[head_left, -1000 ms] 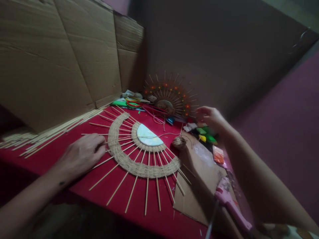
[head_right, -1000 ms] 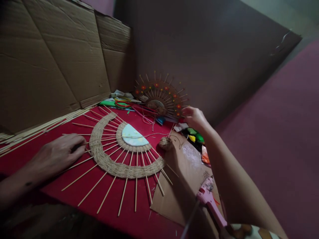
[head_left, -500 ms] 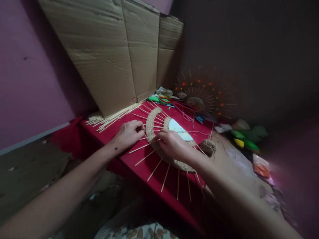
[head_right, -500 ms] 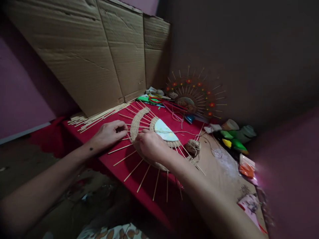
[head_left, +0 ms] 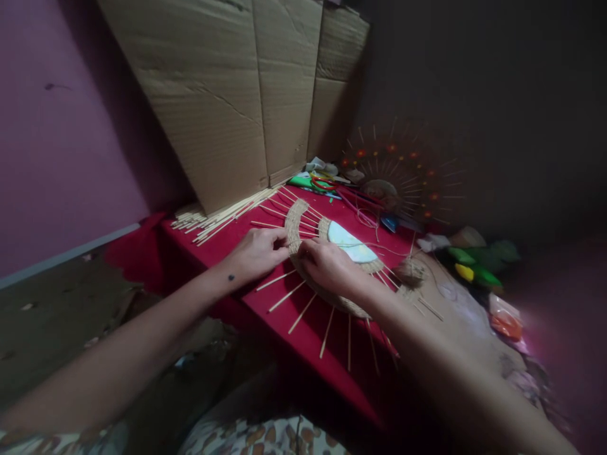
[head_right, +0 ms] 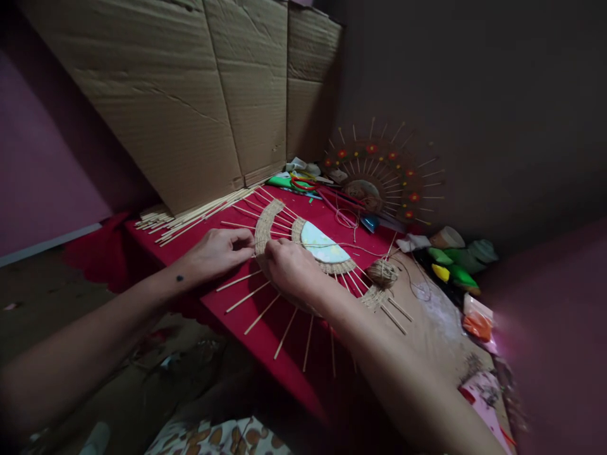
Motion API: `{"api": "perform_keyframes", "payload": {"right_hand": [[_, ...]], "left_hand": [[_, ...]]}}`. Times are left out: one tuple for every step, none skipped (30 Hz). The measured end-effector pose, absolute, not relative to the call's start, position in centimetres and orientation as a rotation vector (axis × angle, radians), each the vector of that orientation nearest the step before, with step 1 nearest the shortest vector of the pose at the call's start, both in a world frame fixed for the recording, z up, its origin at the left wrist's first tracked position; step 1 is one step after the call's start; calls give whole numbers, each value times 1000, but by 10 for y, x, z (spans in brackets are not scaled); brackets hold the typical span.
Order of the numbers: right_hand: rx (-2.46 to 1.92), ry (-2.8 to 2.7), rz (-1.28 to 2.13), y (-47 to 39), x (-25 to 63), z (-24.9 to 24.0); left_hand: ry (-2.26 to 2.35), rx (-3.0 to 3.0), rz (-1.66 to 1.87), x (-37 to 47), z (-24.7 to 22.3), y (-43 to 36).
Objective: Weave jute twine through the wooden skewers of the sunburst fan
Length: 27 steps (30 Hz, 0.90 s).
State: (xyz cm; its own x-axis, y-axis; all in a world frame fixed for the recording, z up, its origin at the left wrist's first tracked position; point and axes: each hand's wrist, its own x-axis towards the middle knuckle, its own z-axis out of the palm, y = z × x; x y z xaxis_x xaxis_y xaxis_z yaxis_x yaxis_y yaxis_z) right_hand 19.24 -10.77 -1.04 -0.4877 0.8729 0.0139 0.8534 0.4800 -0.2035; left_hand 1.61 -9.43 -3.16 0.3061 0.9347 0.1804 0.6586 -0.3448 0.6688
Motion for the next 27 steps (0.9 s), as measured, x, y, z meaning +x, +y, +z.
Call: {"api": "perform_keyframes", "payload": {"right_hand": [[-1521,-2612,266,-110,194,-10],[-1521,-2621,274,-113,195,-9],[-1526,-2628,281,-115,197,-8],[-1538,-2630,286,-118,198,-8],[-1552,-2627,291,-120,200,-7],[-1566,-2620,296,-121,201,-7],[-1575,-2611,303,-122,202,-7],[-1575,-2603,308,-122,203,-7],[-1569,-2597,310,-121,202,-8],[-1558,-2595,315,-119,201,-9],[-1543,-2596,323,-117,200,-9],[-1525,-2600,337,-115,199,-10],[-1505,-2604,353,-113,198,-10],[-1486,-2607,371,-111,197,-11],[-1467,-2609,387,-110,196,-11],[-1449,-2607,395,-109,196,-11],[-1436,-2603,391,-110,197,-10],[-1426,-2604,375,-111,198,-9],[-1421,-2608,348,-113,200,-8],[-1416,-2619,316,-115,201,-7],[-1411,-2634,282,-118,202,-5],[-1403,-2649,250,-121,203,-4],[-1383,-2668,226,-123,203,-3],[-1363,-2682,196,-124,202,-2],[-1348,-2707,161,-124,201,-2],[-1344,-2734,111,-122,200,-1],[-1344,-2762,61,-119,199,-1]], "left_hand": [[1395,2101,769,17,-31,-97],[1382,2098,773,19,-31,-100],[1369,2092,780,20,-30,-103],[1357,2084,789,21,-30,-107],[1353,2070,798,22,-31,-109],[1352,2051,813,22,-31,-112],[1359,2029,831,22,-32,-114],[1373,2007,853,22,-33,-115],[1395,1986,880,21,-34,-117],[1426,1967,909,20,-36,-118],[1458,1952,936,20,-37,-118],[1489,1946,957,19,-38,-118],[1515,1948,971,18,-40,-118],[1533,1961,983,17,-41,-118],[1544,1985,990,17,-42,-117],[1547,2018,990,16,-43,-117],[1549,2053,990,15,-44,-116],[1558,2085,989,14,-45,-115],[1574,2108,984,13,-46,-114],[1599,2121,979,12,-46,-113],[1634,2126,969,11,-46,-111],[1669,2121,951,9,-47,-109],[1706,2116,939,8,-47,-106],[1745,2101,924,8,-47,-104],[1757,2103,909,7,-48,-101],[1767,2109,893,7,-47,-98],[1774,2118,868,7,-47,-95]]}}
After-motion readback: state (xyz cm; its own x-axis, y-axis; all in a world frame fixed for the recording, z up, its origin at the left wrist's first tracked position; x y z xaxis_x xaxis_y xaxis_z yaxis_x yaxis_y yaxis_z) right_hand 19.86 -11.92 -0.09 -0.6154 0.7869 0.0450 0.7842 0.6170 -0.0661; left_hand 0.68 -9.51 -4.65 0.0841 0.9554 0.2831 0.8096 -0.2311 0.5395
